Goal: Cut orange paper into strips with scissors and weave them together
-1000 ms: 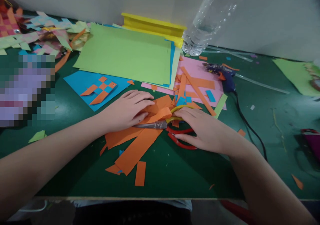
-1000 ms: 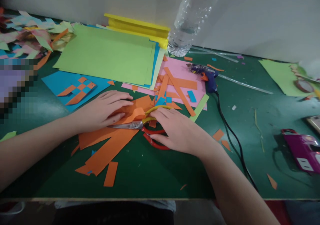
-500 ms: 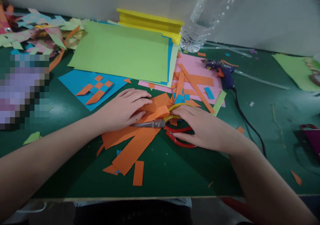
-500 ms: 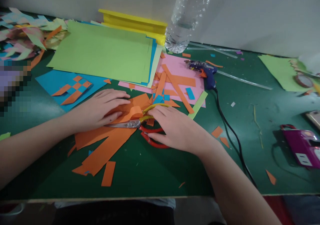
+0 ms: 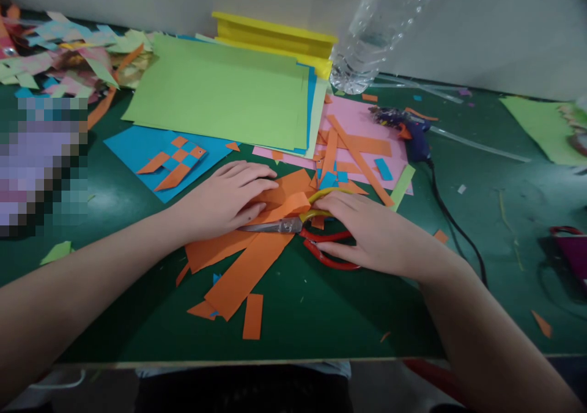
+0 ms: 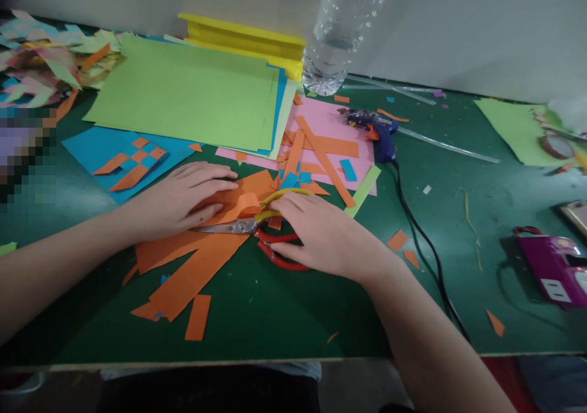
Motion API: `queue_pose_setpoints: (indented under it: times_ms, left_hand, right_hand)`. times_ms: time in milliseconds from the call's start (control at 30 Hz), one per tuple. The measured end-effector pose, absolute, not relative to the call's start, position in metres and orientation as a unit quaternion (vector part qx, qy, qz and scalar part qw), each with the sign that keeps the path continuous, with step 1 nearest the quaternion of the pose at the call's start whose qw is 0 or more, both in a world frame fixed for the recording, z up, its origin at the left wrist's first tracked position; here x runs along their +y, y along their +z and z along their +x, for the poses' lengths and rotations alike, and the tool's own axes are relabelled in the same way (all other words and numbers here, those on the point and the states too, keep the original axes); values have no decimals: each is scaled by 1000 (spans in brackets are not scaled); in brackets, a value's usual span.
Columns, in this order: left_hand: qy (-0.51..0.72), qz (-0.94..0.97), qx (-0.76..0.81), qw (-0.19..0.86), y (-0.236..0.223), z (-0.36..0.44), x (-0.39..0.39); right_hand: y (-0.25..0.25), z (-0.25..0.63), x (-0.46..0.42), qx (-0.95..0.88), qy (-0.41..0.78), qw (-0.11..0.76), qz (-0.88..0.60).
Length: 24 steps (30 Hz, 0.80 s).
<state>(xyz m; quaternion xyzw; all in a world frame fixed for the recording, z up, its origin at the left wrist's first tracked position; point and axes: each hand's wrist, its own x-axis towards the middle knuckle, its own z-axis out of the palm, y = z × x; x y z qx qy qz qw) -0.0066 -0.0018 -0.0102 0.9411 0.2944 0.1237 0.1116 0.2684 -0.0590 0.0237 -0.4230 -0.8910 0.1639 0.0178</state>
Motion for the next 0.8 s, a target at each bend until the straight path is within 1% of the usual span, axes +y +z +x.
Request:
queue_pose_setpoints:
  times_ms: [533,800]
  left_hand:
    - [125,941,294,109,-11,-7,-2]
    - [125,940,297,112,-11,-6,-2]
  right_hand:
    - [24,269,-59,-890,167,16,-425]
    - [23,269,-59,-888,173,32,-424]
